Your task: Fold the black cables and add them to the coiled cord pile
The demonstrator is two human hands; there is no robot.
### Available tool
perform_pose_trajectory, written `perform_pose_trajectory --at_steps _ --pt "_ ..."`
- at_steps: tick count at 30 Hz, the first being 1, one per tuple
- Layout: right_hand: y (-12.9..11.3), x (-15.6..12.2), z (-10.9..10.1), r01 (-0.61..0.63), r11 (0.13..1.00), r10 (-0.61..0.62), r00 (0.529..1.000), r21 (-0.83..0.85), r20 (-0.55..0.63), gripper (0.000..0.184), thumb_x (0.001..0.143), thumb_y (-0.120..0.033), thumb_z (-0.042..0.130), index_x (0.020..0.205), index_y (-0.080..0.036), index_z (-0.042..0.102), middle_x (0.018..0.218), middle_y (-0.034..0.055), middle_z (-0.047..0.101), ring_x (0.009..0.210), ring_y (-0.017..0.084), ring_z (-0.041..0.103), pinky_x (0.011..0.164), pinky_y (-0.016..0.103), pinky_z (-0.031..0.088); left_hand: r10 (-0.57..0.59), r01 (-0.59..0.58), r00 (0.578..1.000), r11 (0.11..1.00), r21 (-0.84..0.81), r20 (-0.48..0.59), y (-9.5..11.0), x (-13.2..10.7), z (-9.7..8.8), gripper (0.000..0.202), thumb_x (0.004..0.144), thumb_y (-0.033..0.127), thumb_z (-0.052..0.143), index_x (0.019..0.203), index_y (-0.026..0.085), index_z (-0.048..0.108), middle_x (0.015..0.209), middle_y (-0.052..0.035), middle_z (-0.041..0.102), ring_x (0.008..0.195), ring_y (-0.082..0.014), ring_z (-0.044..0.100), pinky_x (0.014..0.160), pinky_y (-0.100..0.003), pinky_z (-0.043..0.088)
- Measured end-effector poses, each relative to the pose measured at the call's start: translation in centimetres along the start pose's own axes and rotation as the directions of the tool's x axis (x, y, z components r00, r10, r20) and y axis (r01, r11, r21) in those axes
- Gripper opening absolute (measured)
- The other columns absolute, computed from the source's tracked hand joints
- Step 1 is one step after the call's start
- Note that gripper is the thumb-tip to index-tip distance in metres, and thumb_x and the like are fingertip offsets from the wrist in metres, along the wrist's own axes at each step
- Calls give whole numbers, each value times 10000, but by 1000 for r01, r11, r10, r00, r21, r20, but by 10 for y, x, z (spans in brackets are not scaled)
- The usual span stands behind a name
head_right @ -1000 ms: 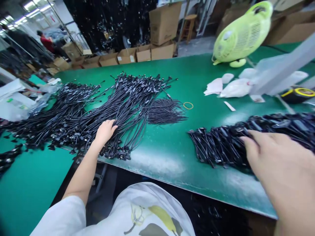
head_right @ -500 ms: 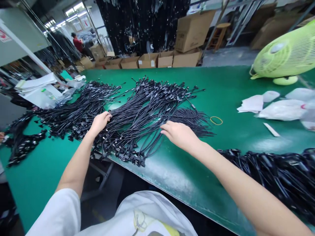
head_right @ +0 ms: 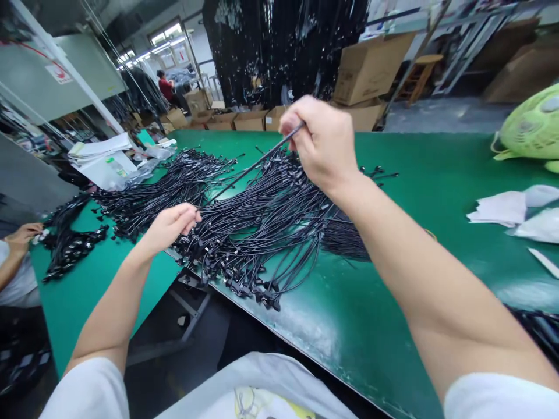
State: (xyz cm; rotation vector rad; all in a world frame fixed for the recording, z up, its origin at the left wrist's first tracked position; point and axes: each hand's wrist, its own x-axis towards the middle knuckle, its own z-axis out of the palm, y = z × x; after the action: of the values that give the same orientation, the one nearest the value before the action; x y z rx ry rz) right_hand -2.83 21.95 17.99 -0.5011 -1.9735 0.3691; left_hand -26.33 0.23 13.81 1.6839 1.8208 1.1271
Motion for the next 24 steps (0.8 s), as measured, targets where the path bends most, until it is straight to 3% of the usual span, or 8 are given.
perform_pose_trajectory --at_steps 3,9,13,14,16,18,20,24 --pt "-22 22 -34 202 957 -210 977 -207 -18 419 1010 -493 250 980 -255 593 1024 74 604 1071 169 541 1029 361 397 141 -153 988 890 -429 -60 -1 -35 -2 323 897 419 579 689 173 553 481 57 430 445 -88 464 464 -204 374" --pt "38 34 -55 104 684 105 965 -722 238 364 1024 -291 310 1083 -63 588 1110 168 612 1169 267 520 990 449 384 -83 -350 914 333 -876 -397 -2 -82 -36 342 796 343 737 666 178 467 418 112 308 371 -31 358 448 -109 405" --pt "43 -44 -71 173 524 280 890 -834 361 267 972 -244 419 1019 -55 601 963 186 653 830 229 647 712 325 453 -307 -261 847 471 -842 -434 -27 -69 -28 307 733 366 787 769 185 542 539 99 476 462 -27 479 474 -87 438" --pt "31 -71 -73 187 519 327 858 -834 396 215 948 -208 445 997 -79 610 908 150 662 735 195 644 635 278 429 -321 -180 839 600 -779 -440 -29 -62 -13 317 720 412 784 797 185 577 590 77 531 505 -50 532 468 -112 454" --pt "-3 -120 -74 267 654 449 615 -708 648 144 910 -178 495 914 -115 624 839 106 669 675 178 637 537 246 364 -276 -12 842 849 -528 -463 -25 -47 35 381 721 515 743 881 183 649 773 2 656 694 -151 656 568 -213 542" --pt "-35 -153 -70 258 846 295 504 -468 812 176 947 -285 488 918 -172 620 832 51 674 695 156 636 494 239 320 -221 115 942 919 -376 -252 -10 -39 97 459 745 605 670 944 191 687 985 -61 696 882 -225 672 718 -294 568" --pt "-49 -166 -70 224 875 210 624 -430 753 236 986 -324 418 950 -183 604 874 37 672 719 137 630 473 244 289 -190 174 982 861 -477 14 9 -41 158 462 730 612 680 939 200 693 885 -64 707 858 -234 664 715 -307 556" --pt "-23 -169 -112 46 830 330 764 -556 555 370 952 -507 455 885 -181 618 898 23 665 798 135 618 482 239 257 -169 437 881 651 -621 443 32 -49 227 504 679 628 723 884 169 689 405 69 382 377 -96 389 474 -273 438"
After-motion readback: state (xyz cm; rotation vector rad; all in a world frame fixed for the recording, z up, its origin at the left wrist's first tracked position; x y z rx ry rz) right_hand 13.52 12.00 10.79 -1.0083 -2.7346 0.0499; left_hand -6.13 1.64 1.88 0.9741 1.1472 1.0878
